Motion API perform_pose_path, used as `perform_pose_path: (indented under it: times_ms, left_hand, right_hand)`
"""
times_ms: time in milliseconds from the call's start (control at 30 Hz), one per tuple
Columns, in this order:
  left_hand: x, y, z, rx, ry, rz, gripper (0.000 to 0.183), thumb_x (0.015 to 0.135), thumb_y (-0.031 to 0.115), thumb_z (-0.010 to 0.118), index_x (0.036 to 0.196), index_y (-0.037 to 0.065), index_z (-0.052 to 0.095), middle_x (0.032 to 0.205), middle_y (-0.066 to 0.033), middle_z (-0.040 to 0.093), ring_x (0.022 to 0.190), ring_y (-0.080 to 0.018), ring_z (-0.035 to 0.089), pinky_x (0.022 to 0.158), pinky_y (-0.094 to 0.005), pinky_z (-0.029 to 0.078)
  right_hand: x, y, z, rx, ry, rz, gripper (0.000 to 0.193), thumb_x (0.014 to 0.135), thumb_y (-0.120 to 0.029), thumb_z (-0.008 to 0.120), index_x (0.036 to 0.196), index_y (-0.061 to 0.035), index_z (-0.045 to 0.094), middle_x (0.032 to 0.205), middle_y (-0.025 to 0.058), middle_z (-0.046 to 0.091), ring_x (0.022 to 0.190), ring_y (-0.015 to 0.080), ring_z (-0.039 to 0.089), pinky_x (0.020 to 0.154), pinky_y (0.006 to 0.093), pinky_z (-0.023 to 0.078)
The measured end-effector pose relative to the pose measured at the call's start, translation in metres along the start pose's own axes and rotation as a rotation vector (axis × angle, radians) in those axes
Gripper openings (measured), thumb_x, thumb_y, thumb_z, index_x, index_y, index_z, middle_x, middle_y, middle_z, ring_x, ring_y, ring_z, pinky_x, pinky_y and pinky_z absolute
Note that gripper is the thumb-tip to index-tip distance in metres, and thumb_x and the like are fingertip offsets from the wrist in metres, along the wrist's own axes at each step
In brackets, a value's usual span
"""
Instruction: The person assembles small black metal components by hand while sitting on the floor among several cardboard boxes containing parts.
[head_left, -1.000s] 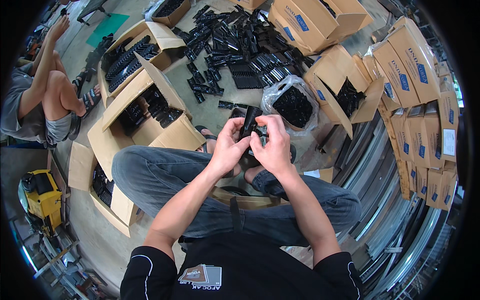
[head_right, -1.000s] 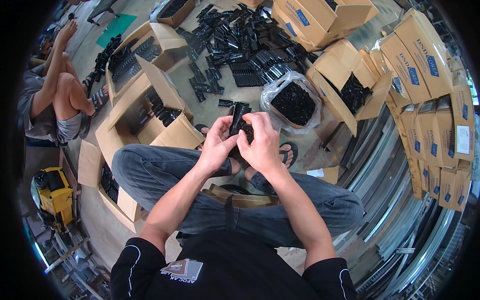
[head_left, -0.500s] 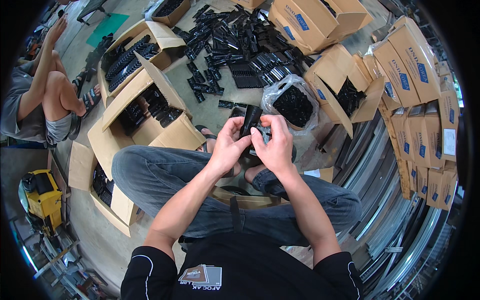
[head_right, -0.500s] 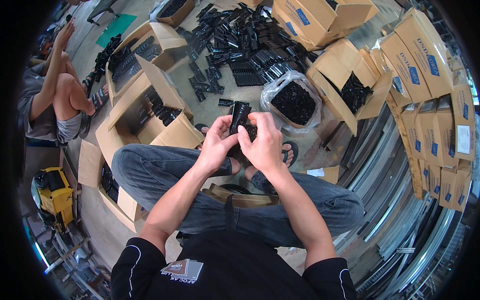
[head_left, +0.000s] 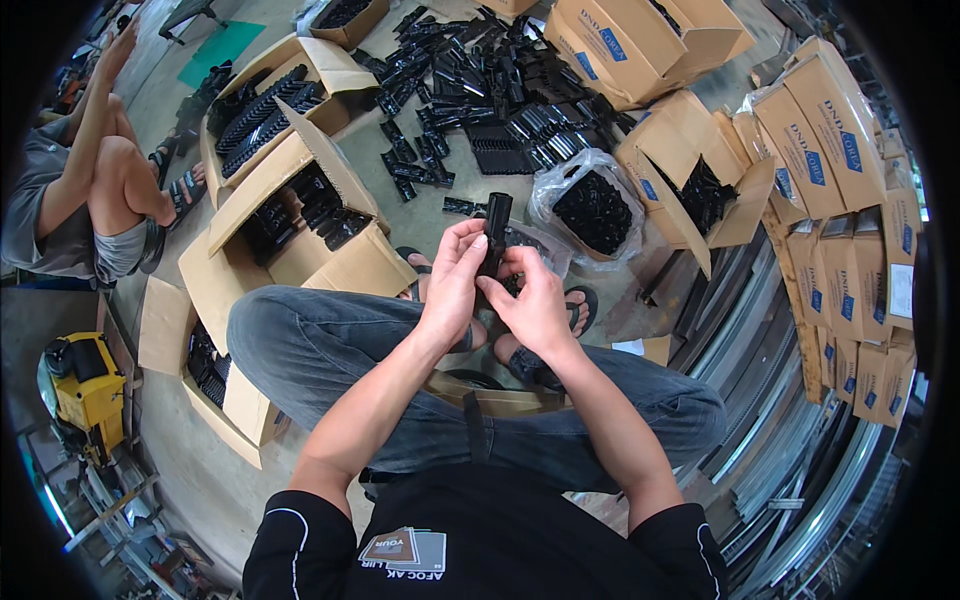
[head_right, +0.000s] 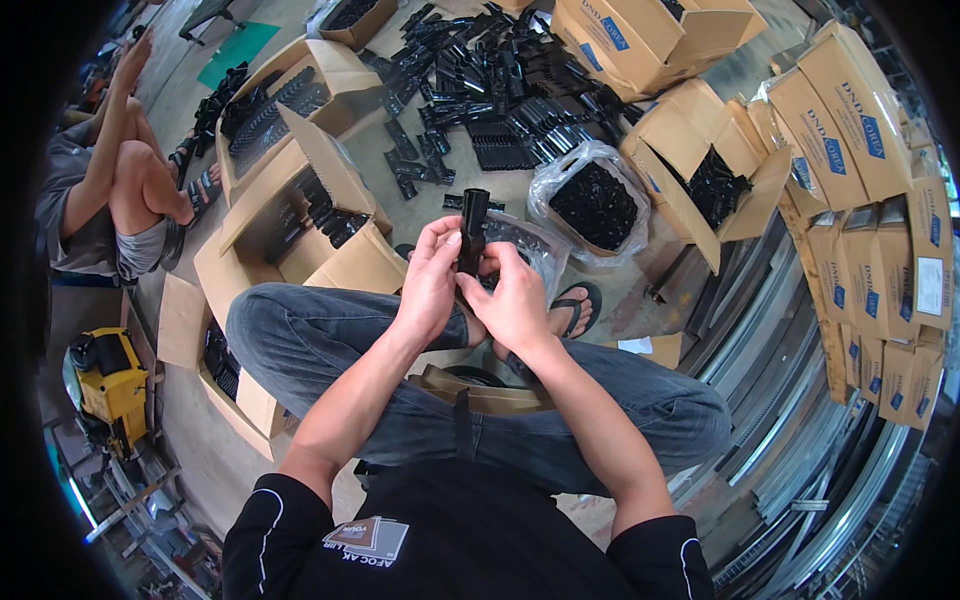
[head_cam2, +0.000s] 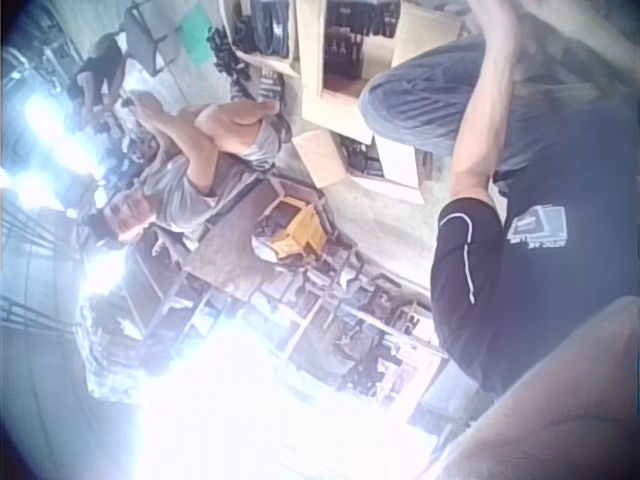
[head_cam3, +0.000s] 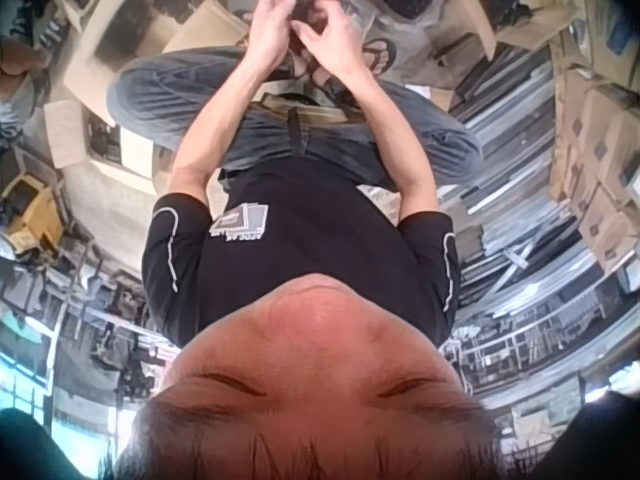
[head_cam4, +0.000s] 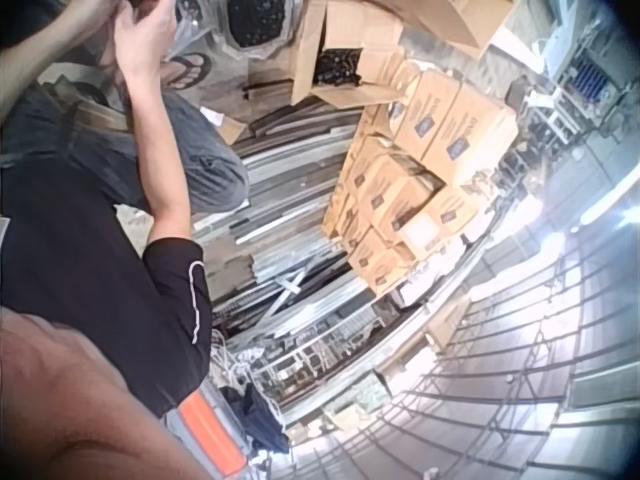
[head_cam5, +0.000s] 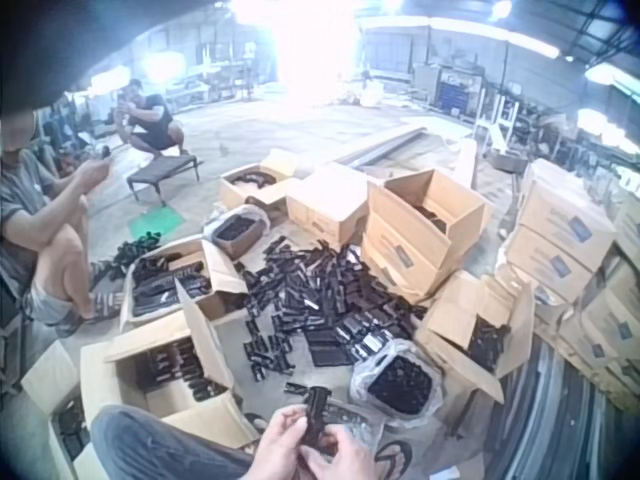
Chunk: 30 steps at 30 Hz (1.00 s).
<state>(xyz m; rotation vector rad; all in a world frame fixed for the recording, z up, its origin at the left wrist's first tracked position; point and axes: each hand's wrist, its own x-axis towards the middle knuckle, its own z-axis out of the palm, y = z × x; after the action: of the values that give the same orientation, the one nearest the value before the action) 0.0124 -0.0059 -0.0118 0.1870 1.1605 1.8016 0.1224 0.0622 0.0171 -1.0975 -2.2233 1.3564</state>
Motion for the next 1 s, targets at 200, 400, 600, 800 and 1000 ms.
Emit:
perform_pose_path:
  times_ms: [200, 400, 600, 800, 1000]
  left_hand:
    - [-0.005, 0.003, 0.008, 0.207, -0.065, 0.105, 0.034, 0.097, 0.006, 0.062, 0.129, 0.001, 0.052, 0.120, -0.0102, 0.060, 0.111, -0.0161, 0.057, 0.097, -0.0302, 0.048]
    - [-0.002, 0.010, 0.001, 0.234, -0.099, 0.052, 0.040, 0.092, 0.003, 0.068, 0.129, 0.000, 0.054, 0.117, -0.0079, 0.060, 0.106, -0.0142, 0.059, 0.094, -0.0284, 0.049]
    - [0.002, 0.025, 0.000, 0.198, -0.160, -0.087, 0.045, 0.085, 0.001, 0.075, 0.127, -0.003, 0.060, 0.108, -0.0059, 0.064, 0.099, -0.0128, 0.062, 0.090, -0.0273, 0.051]
    - [-0.001, 0.025, -0.001, 0.297, -0.217, -0.124, 0.049, 0.080, -0.005, 0.077, 0.126, -0.004, 0.061, 0.104, -0.0046, 0.066, 0.097, -0.0126, 0.063, 0.088, -0.0272, 0.052]
    - [-0.003, 0.024, -0.002, 0.358, -0.233, -0.119, 0.046, 0.081, -0.003, 0.078, 0.124, -0.003, 0.062, 0.106, -0.0050, 0.065, 0.098, -0.0123, 0.062, 0.088, -0.0275, 0.052]
  right_hand:
    - [0.007, 0.026, 0.003, 0.370, 0.055, 0.070, 0.028, 0.082, -0.013, 0.077, 0.100, 0.0016, 0.062, 0.086, 0.0078, 0.069, 0.079, 0.0136, 0.065, 0.072, 0.0294, 0.052]
    - [0.014, 0.025, -0.013, 0.506, -0.093, 0.056, 0.033, 0.081, -0.009, 0.078, 0.106, -0.0010, 0.059, 0.093, 0.0013, 0.061, 0.085, 0.0094, 0.057, 0.074, 0.0252, 0.049]
    - [0.019, 0.023, -0.042, 0.698, -0.327, 0.241, 0.033, 0.081, -0.008, 0.079, 0.108, -0.0037, 0.061, 0.096, -0.0011, 0.059, 0.089, 0.0067, 0.055, 0.077, 0.0236, 0.048]
    - [0.021, 0.010, -0.049, 0.806, -0.401, 0.272, 0.033, 0.081, -0.004, 0.076, 0.111, -0.0038, 0.063, 0.098, -0.0020, 0.059, 0.089, 0.0070, 0.055, 0.078, 0.0234, 0.048]
    - [0.022, 0.030, -0.051, 0.660, -0.428, 0.206, 0.030, 0.079, -0.005, 0.080, 0.103, -0.0051, 0.062, 0.096, -0.0020, 0.058, 0.089, 0.0072, 0.054, 0.077, 0.0235, 0.048]
